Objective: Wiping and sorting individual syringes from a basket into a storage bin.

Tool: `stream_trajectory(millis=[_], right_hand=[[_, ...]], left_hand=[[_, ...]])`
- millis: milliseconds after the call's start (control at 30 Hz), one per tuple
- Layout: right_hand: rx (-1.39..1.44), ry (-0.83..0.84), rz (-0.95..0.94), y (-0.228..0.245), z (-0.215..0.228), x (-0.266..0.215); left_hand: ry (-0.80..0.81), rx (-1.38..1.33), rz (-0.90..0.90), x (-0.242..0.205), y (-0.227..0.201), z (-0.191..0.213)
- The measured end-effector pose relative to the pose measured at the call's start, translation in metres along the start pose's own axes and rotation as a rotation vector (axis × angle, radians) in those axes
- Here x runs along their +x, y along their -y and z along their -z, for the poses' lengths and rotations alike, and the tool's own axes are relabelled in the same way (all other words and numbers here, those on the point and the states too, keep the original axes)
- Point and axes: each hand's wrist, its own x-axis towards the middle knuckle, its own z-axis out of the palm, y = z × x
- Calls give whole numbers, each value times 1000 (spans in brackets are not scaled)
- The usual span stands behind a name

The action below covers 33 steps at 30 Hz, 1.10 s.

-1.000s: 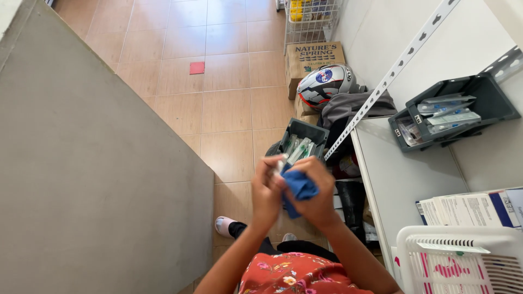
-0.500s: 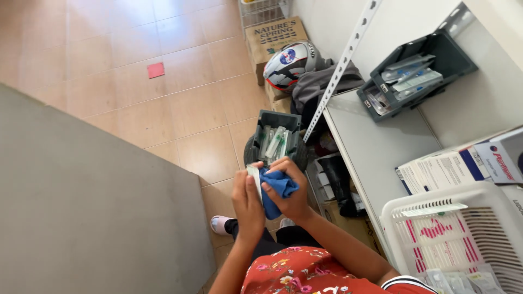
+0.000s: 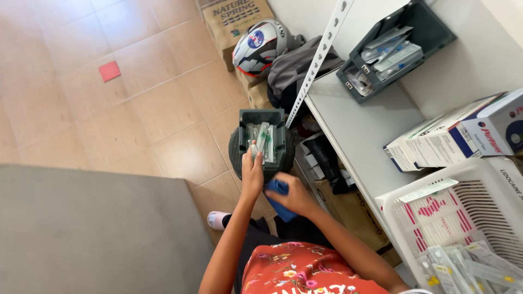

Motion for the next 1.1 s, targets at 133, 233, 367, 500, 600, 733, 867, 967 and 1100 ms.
stream_trajectory(millis=[133, 233, 367, 500, 600, 733, 867, 967, 1100], right_hand=[[-136, 22, 72, -48, 7, -45], [8, -47, -253, -71, 9, -71], [7, -343, -441, -81, 14, -103], [188, -562, -459, -71, 15, -138], [177, -685, -482, -33, 22, -166], [173, -914, -590, -24, 1, -214], [269, -1170, -666, -28, -33, -258], [342, -1340, -698, -26, -54, -279], [373, -1497, -701, -9, -51, -302]], left_hand=[[145, 145, 88, 68, 47, -26], [-73, 282, -210, 112, 100, -53], [50, 350, -106, 138, 141, -64], [245, 475, -32, 127, 91, -62], [138, 678, -346, 117, 84, -55], [242, 597, -479, 61, -37, -78], [729, 112, -828, -24, -164, -139], [1189, -71, -1049, -101, -234, -199], [1540, -9, -1481, -193, -243, -293]])
